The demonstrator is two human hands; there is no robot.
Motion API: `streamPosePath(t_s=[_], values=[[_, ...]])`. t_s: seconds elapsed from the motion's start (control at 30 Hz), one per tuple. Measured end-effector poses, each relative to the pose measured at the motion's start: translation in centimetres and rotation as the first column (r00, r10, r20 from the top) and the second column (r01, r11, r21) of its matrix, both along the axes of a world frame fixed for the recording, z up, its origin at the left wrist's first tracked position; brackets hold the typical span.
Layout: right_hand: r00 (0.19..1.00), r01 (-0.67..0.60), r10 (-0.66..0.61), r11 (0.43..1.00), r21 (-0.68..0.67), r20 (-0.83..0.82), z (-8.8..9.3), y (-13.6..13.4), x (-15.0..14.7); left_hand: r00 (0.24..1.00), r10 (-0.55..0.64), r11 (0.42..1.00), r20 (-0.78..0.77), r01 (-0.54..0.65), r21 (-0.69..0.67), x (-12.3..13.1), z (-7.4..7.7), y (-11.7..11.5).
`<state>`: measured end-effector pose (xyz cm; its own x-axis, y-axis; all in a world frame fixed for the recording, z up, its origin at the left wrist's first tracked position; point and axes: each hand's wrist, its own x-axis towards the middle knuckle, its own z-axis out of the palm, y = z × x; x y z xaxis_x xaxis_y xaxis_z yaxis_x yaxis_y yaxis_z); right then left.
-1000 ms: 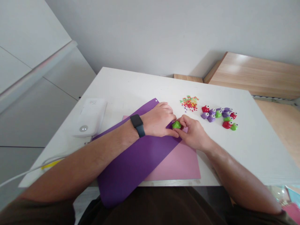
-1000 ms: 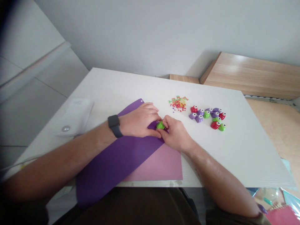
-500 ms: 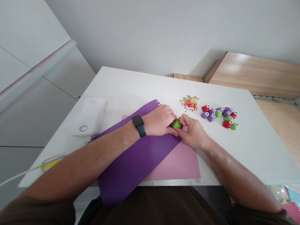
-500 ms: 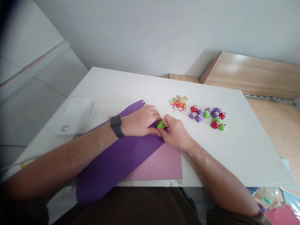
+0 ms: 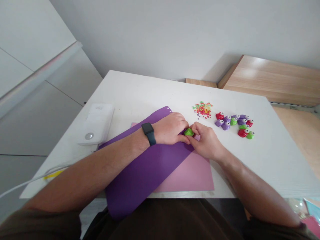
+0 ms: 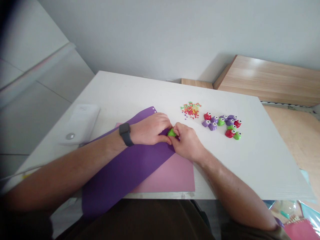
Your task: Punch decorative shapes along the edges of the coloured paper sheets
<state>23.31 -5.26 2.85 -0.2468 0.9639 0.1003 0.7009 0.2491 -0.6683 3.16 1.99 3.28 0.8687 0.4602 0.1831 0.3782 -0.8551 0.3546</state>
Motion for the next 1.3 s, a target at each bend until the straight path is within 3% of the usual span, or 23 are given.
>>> streamPosePath(t_s=[0.4,0.77,1.3], values=[[1.000,-0.008,0.008,0.999,-0.049,-0.003,0.0,0.1,0.4,0.999,0.011,1.000,0.042,-0.011,0.011,-0.2,0.1,0.3],[0.999,-0.002,-0.001,0.997,-0.080,-0.043,0.1,0.2,0.6,0.999,0.022,0.993,0.035,-0.025,0.115,-1.4,1.6,0.4],[1.000,-0.011,0.010,0.995,-0.096,-0.018,0.9,0.1,0.8,0.994,0.101,0.987,0.037,-0.105,0.119,-1.4,1.2,1.0]])
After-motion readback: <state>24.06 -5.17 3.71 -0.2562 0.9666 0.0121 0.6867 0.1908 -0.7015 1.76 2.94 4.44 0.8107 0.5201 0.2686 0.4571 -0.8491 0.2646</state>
